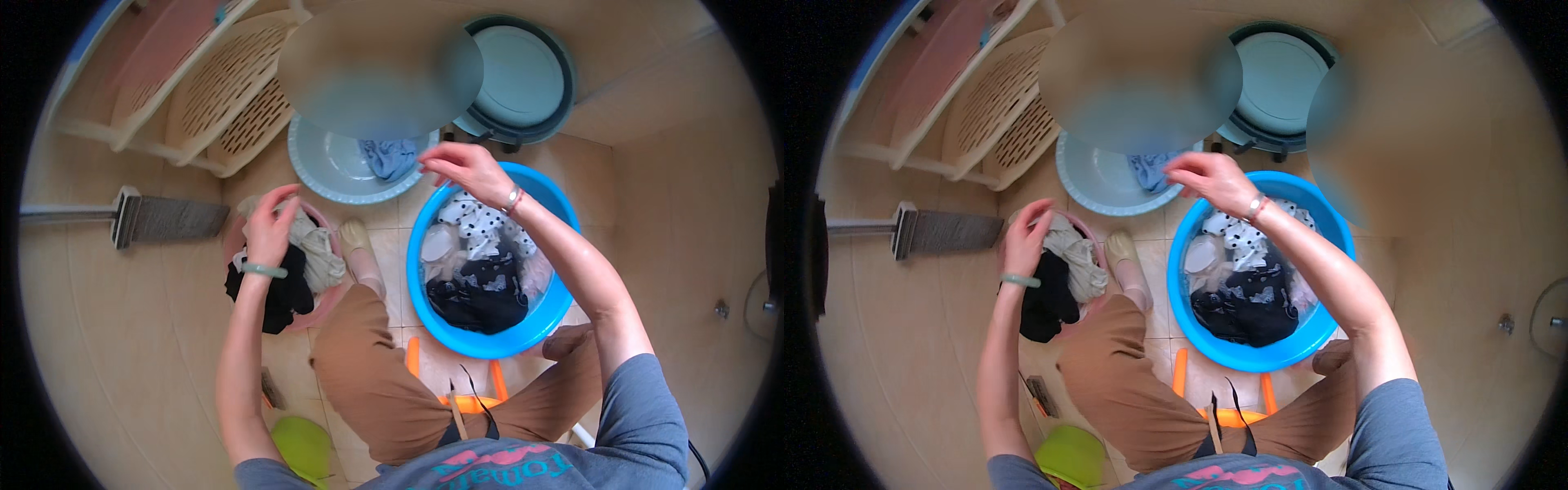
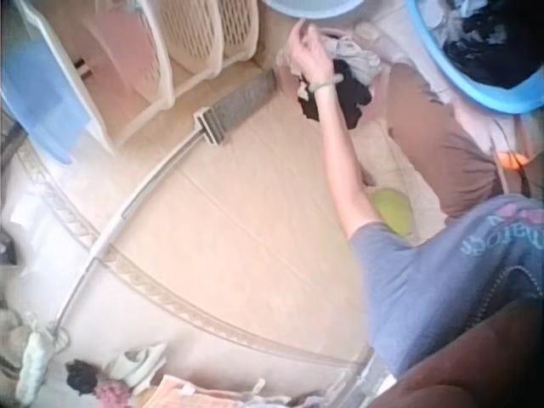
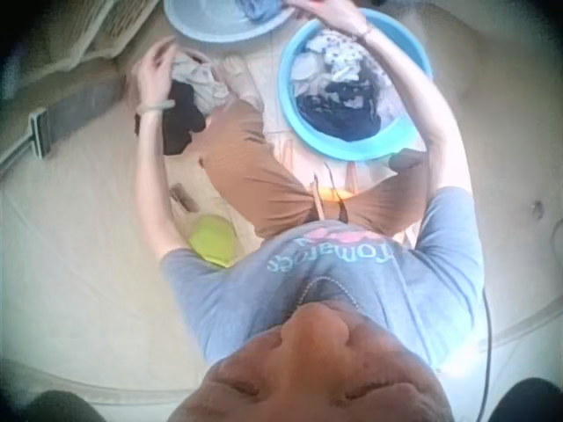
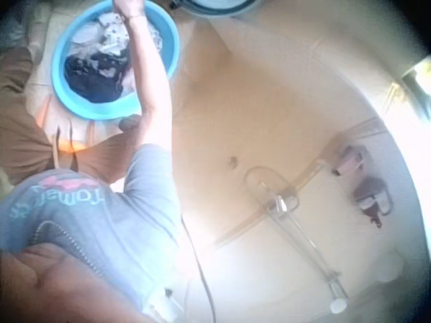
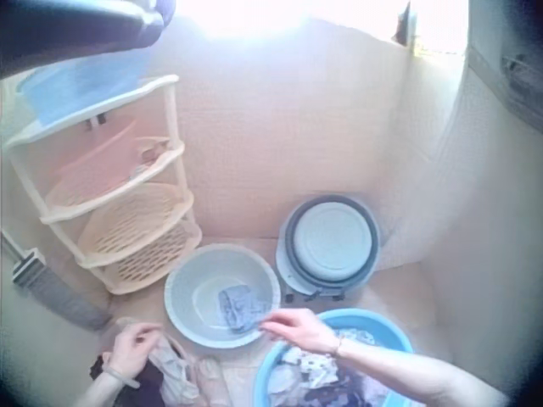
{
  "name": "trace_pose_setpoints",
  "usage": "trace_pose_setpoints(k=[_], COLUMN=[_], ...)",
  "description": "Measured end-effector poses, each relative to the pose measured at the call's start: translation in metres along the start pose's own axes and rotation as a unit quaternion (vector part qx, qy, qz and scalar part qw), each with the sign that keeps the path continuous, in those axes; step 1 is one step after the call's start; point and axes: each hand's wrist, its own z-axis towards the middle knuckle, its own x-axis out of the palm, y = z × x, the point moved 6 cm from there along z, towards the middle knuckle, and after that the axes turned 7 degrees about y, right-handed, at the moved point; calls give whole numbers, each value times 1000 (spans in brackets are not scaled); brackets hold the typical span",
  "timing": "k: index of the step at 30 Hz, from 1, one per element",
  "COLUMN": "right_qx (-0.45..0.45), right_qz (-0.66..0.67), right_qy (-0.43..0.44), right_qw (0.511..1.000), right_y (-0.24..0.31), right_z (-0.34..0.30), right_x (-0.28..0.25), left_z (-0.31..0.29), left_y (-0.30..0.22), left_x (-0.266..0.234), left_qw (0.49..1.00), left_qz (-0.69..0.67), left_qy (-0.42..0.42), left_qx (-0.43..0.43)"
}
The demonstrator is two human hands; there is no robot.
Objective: The person hand-washes various garments in a blue basin filled with water. They scrub and wring out a beige cloth, a white cloth, and a polka-dotted cloth, placing the cleaned items into a pink basin on the floor.
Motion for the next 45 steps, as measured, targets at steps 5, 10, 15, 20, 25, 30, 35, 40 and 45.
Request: trace_pose_setpoints(k=[5, 10, 15, 20, 25, 30, 35, 40, 45], right_qx=[169, 209, 153, 207, 313, 198, 219, 159, 89], right_qz=[-36, 21, 94, 306, 276, 555, 458, 526, 587], right_qy=[-38, -26, -34, -49, -17, -100, -239, -272, -223], right_qw=[984, 977, 983, 928, 909, 802, 827, 790, 773], right_y=[-131, -141, -125, -175, -225, -197, -203, -194, -156], right_z=[-120, -207, -217, -232, -232, -221, -250, -260, -272], right_x=[-46, -43, -51, -29, 11, 34, 34, 23, 17], left_z=[41, 36, -14, -43, -47, -90, -120, -138, -162], left_y=[-60, 13, 78, 71, 20, -48, -48, 4, -23], left_x=[164, 323, 383, 373, 379, 381, 386, 383, 415], left_qw=[931, 830, 851, 888, 969, 983, 889, 842, 677], left_qz=[217, 364, 460, 361, 98, -23, -362, -329, -523], left_qy=[293, 423, 251, 251, 186, 166, 171, 144, 260], left_qx=[25, -5, -26, -131, -129, -68, -225, -403, -448])
